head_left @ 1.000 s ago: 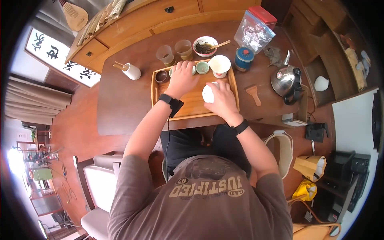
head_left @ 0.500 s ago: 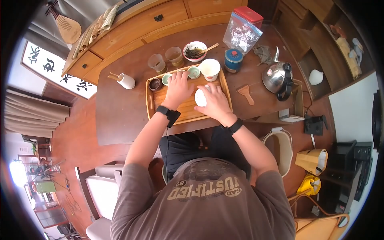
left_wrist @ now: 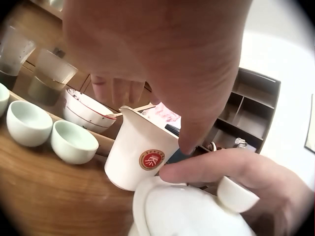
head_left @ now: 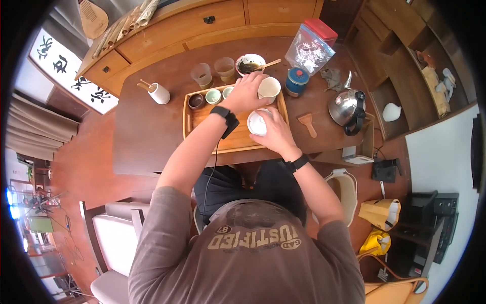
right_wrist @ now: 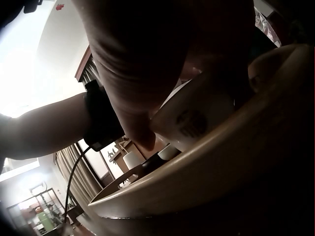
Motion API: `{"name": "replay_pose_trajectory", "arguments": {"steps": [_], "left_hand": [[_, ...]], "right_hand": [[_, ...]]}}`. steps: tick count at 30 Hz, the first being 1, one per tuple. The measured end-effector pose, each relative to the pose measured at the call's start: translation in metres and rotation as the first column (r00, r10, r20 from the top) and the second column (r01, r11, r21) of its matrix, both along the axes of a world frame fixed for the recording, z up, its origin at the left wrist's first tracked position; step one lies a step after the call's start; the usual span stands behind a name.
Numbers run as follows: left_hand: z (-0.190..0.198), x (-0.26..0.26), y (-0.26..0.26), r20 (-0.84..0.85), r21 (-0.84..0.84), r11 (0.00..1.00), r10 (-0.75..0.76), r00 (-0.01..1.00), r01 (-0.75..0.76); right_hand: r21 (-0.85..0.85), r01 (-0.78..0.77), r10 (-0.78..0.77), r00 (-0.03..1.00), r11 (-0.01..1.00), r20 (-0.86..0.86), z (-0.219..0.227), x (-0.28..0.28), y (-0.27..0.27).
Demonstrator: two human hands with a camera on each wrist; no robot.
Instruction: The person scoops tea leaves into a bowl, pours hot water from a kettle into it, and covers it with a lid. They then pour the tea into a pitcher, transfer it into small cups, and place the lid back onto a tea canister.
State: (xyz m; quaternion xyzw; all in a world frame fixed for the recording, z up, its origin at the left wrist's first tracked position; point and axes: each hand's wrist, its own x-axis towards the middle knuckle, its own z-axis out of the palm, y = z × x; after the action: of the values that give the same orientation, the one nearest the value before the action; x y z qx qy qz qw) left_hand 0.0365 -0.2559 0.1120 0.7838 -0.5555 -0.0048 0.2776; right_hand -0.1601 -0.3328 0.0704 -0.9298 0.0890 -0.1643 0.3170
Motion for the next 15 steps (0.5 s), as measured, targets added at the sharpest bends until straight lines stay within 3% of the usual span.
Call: {"name": "replay_pose_trajectory", "arguments": {"steps": [5, 10, 15], "left_hand": [[-0.015, 0.008, -0.022, 0.06, 0.01, 0.992, -0.123, 0.991, 0.123], [-0.015, 0.0, -0.028, 0.006, 0.037, 0.997, -0.07, 0.998, 0.069], [-0.012, -0.007, -0.011, 0.069, -0.099, 0.995, -0.003, 0.998, 0.01]], "right_hand": [[-0.021, 0.019, -0.019, 1.0, 1.0, -0.009, 0.013, -0.013, -0.002], [-0.051, 0.015, -0.018, 0.998, 0.999, -0.057, 0.008, -0.015, -0.005], [-0.072, 0.039, -0.042, 0.998, 0.997, -0.037, 0.002, -0.014, -0.001]]}}
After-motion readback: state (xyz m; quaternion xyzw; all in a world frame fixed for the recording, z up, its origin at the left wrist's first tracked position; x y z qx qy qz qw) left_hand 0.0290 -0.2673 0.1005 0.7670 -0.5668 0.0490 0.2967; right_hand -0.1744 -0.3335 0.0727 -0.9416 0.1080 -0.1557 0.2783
